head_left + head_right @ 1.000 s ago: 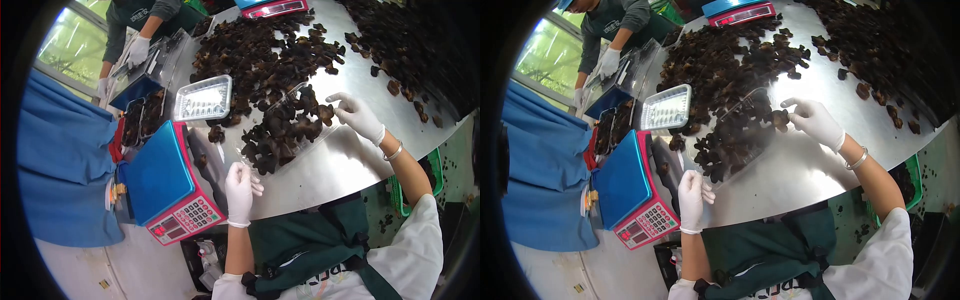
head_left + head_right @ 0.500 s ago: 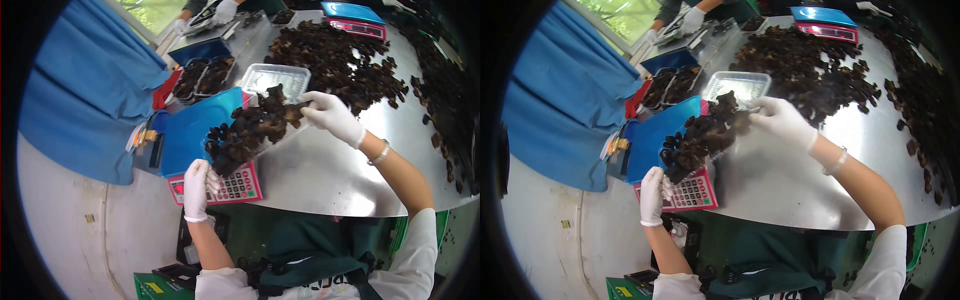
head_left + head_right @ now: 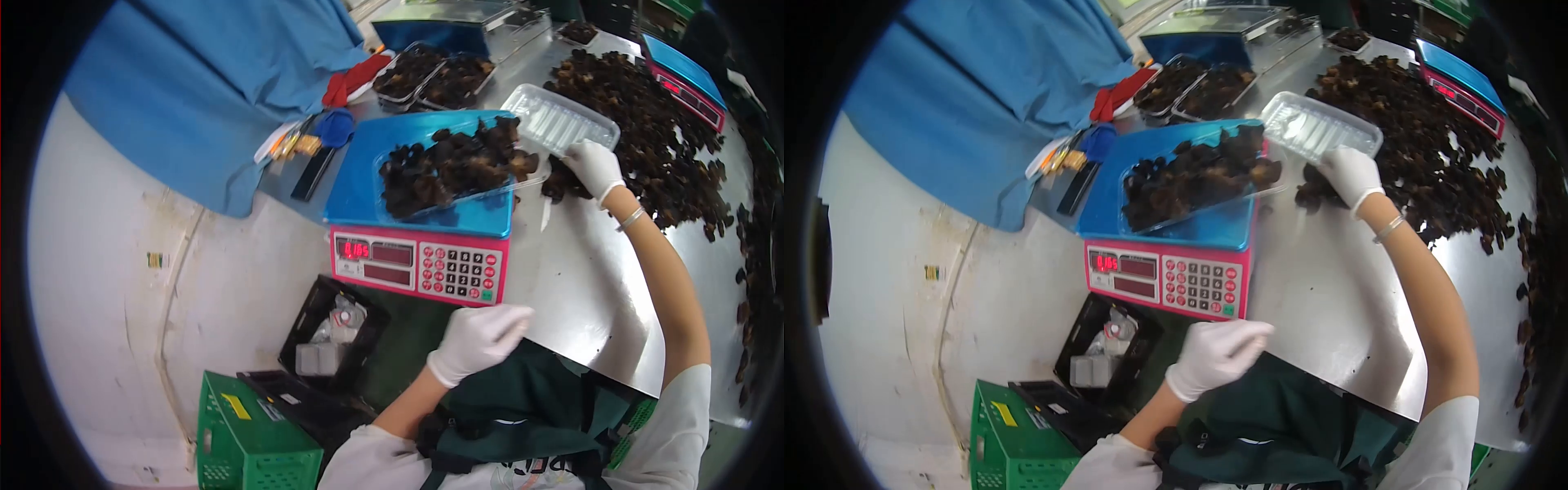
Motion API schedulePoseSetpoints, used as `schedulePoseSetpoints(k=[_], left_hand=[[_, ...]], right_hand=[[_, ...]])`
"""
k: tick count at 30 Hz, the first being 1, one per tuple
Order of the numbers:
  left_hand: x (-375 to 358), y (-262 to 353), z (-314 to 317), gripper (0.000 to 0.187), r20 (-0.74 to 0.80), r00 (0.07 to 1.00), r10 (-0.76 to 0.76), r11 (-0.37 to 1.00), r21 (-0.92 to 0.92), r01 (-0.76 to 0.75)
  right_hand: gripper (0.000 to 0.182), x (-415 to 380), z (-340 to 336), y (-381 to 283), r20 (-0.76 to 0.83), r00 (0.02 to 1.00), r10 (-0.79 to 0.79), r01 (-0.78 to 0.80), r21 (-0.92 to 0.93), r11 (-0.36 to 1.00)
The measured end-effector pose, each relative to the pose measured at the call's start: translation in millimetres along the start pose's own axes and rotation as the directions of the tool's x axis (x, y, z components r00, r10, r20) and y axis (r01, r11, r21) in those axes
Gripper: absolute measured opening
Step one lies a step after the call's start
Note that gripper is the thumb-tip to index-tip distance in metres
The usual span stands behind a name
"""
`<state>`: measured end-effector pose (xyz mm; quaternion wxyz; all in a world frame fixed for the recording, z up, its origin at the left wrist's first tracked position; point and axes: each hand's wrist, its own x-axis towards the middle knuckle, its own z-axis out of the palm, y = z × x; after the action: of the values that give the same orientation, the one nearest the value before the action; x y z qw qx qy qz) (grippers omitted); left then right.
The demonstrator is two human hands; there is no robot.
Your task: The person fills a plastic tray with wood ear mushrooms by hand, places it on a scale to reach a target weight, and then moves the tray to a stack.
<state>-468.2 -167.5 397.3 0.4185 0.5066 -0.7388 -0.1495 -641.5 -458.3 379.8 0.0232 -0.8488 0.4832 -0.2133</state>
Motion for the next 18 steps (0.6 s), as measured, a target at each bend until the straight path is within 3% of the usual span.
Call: schedulePoseSetpoints(k=[4,7,10,11,13,16,18], left_hand=[[2,6,37,0.008,0.089,0.994,-0.058,0.979,-0.19,0.074],[9,11,49,0.007,0.125,0.99,-0.067,0.946,-0.308,0.103],[12,7,62,0.008,0.176,0.981,-0.079,0.926,-0.352,0.138],[12,7,66,0.008,0.201,0.974,-0.106,0.922,-0.347,0.172],[14,6,71,0.009,0.263,0.954,-0.141,0.913,-0.337,0.228],[19,5,74,0.01,0.206,0.976,-0.076,0.93,-0.339,0.144],[20,1,79,0.016,0.182,0.977,-0.109,0.921,-0.351,0.168]], right_hand=[[0.021,9,4,11,-0.021,1.0,-0.002,0.003,0.093,0.996],[0.018,14,3,11,-0.001,1.0,-0.002,0.002,-0.073,0.997],[0.014,31,-11,19,-0.45,0.889,-0.082,0.034,-0.113,0.993],[0.013,35,-22,26,-0.516,0.854,-0.072,0.047,-0.062,0.997],[0.013,36,-57,32,-0.645,0.764,-0.024,0.044,0.015,0.999],[0.01,-1,-110,50,-0.732,0.681,-0.004,0.045,0.036,0.998],[0.009,-56,-143,45,-0.714,0.699,-0.033,0.06,0.013,0.998]])
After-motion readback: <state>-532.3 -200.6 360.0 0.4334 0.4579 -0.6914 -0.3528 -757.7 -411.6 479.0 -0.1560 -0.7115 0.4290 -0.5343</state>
